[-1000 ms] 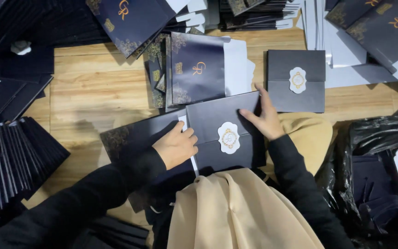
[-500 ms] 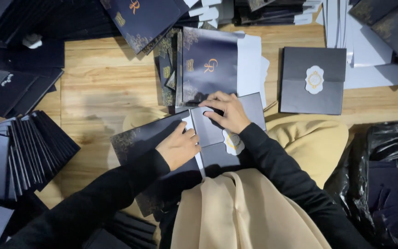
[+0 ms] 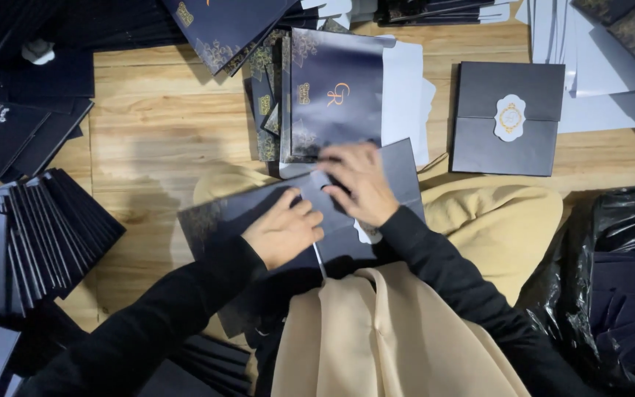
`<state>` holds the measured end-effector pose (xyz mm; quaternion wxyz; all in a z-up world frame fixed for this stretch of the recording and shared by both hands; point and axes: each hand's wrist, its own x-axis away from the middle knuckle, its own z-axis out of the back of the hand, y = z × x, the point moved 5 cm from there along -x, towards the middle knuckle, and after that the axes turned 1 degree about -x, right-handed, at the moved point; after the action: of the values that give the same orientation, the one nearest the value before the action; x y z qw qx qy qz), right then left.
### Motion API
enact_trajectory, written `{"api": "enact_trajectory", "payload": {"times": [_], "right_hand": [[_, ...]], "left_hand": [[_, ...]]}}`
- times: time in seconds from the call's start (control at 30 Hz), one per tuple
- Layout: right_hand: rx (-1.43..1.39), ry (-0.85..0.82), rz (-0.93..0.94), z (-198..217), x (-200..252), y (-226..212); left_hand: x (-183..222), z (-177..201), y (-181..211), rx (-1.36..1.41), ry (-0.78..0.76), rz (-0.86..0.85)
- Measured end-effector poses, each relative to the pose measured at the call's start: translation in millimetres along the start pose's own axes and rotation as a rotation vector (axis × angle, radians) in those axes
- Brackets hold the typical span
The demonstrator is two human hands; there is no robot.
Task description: Assembling invitation folders by inserting paper sheets into decorative covers and stacking them.
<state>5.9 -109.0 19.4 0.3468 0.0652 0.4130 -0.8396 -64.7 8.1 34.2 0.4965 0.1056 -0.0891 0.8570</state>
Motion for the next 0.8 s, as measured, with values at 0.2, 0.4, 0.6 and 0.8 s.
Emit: {"api": "enact_trajectory", "payload": {"times": [0.2, 0.4, 0.6, 0.8], "right_hand": [[0.137, 0.391, -0.421, 48, 88, 77], [-0.611, 0.513, -0.818, 32, 114, 87], [-0.695, 0.549, -0.641, 53, 85, 76], [-0.653, 0.686, -0.660, 93, 81, 79]], "left_hand": [[-1, -9, -14, 0.041, 0.180, 0.022], [-10, -2, -24, 0.064, 0.220, 0.003], [-12, 21, -43, -0.045, 0.209, 0.012], [-17, 48, -49, -0.093, 0.328, 0.018]]}}
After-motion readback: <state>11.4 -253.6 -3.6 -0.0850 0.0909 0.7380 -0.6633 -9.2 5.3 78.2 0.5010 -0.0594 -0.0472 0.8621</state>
